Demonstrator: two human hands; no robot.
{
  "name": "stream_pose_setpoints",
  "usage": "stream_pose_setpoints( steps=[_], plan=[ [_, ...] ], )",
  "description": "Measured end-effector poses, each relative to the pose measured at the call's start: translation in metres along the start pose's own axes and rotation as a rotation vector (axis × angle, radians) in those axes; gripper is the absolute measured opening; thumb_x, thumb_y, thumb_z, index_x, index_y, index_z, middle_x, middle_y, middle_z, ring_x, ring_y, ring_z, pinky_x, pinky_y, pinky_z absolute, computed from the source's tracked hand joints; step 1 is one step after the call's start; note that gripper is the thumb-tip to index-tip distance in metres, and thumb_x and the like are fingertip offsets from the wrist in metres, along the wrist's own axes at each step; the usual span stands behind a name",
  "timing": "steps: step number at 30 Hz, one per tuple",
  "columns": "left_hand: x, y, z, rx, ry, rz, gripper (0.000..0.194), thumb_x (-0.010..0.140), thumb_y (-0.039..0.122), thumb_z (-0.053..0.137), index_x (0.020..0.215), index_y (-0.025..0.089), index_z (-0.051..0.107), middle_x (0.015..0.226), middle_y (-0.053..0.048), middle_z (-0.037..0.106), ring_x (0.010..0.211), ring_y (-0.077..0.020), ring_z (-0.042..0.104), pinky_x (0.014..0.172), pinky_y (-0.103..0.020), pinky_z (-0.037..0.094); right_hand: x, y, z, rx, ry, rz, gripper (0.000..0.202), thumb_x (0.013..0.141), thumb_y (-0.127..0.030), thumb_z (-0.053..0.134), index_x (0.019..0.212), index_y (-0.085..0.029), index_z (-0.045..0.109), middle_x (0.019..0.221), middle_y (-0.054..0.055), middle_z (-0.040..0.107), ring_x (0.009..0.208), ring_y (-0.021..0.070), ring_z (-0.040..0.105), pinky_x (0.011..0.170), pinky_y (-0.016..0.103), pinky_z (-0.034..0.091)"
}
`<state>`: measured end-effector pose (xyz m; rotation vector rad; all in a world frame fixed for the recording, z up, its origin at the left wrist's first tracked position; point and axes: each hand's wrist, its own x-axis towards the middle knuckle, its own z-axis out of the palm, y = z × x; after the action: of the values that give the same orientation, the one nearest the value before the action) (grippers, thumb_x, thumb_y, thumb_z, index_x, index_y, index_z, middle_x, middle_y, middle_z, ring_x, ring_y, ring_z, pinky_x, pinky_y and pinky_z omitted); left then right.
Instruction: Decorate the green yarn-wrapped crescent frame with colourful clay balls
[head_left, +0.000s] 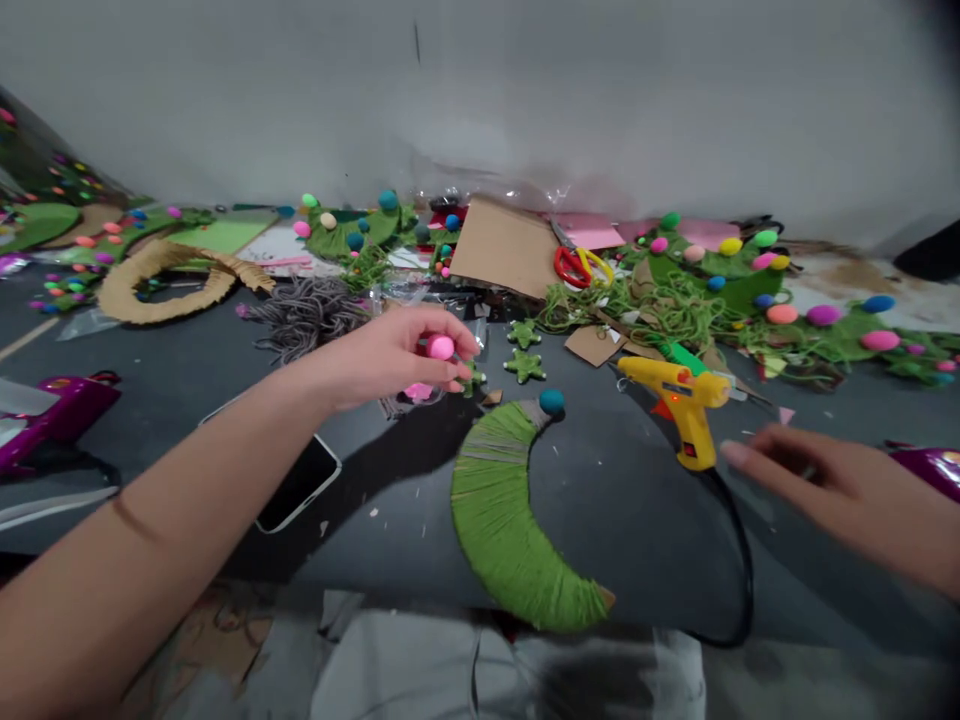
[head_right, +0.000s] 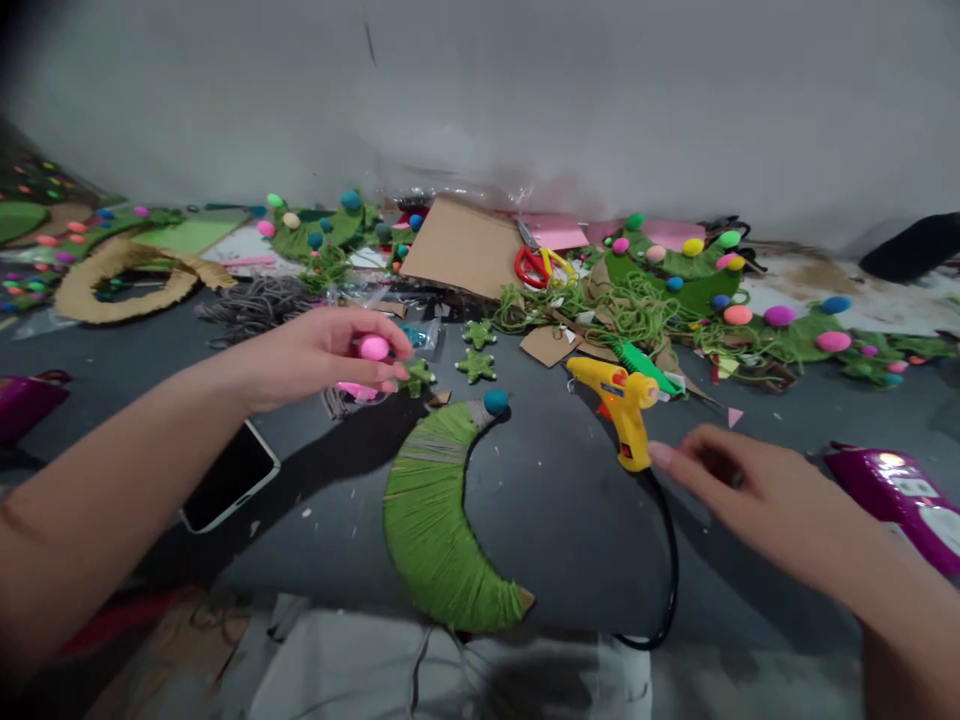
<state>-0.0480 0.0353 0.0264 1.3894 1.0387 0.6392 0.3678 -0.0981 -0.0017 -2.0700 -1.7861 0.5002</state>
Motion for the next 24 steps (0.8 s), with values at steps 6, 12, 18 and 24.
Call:
stream_pose_setpoints(
  steps=[6, 12, 18, 24],
  plan=[
    [0.007, 0.007, -0.012, 0.271, -0.125, -0.026, 0.024, 0.068, 0.011, 0.083, 0.091, 0.018, 0.08, 0.085, -0.006, 0.072, 0.073, -0.0221, 0.074, 0.061, -0.028, 0.055, 0.033, -0.04, 0.024, -0.077, -0.092, 0.058, 0.049, 0.084, -0.075, 0.064, 0.075, -0.026, 0.063, 0.069, 0.007, 0.065, 0.063, 0.0252, 0.058, 0.064, 0.043, 0.046],
    [0.01, -0.004, -0.015, 0.2, -0.128, -0.075, 0.026, 0.066, 0.01, 0.086, 0.09, 0.019, 0.08, 0.087, -0.008, 0.075, 0.084, -0.0292, 0.079, 0.059, -0.027, 0.056, 0.03, -0.032, 0.017, 0.167, -0.205, 0.191, 0.039, 0.078, -0.065, 0.075, 0.087, -0.028, 0.082, 0.095, 0.012, 0.08, 0.085, 0.0327, 0.075, 0.07, 0.045, 0.059],
    [0.006, -0.022, -0.021, 0.251, -0.175, 0.003, 0.022, 0.075, 0.019, 0.08, 0.097, 0.022, 0.077, 0.089, -0.006, 0.076, 0.084, -0.0258, 0.079, 0.063, -0.026, 0.055, 0.03, -0.082, 0.025, 0.373, -0.429, -0.013, 0.036, 0.081, -0.067, 0.073, 0.09, -0.033, 0.083, 0.091, 0.007, 0.082, 0.079, 0.0288, 0.078, 0.063, 0.038, 0.068],
    [-0.006, -0.026, -0.015, 0.379, -0.016, 0.142, 0.022, 0.082, 0.028, 0.078, 0.103, 0.024, 0.076, 0.089, -0.003, 0.072, 0.075, -0.0167, 0.066, 0.064, -0.024, 0.047, 0.034, -0.121, 0.054, 0.417, -0.307, -0.333, 0.032, 0.09, -0.06, 0.067, 0.089, -0.03, 0.078, 0.077, 0.0, 0.077, 0.065, 0.0234, 0.073, 0.052, 0.035, 0.064]
  ],
)
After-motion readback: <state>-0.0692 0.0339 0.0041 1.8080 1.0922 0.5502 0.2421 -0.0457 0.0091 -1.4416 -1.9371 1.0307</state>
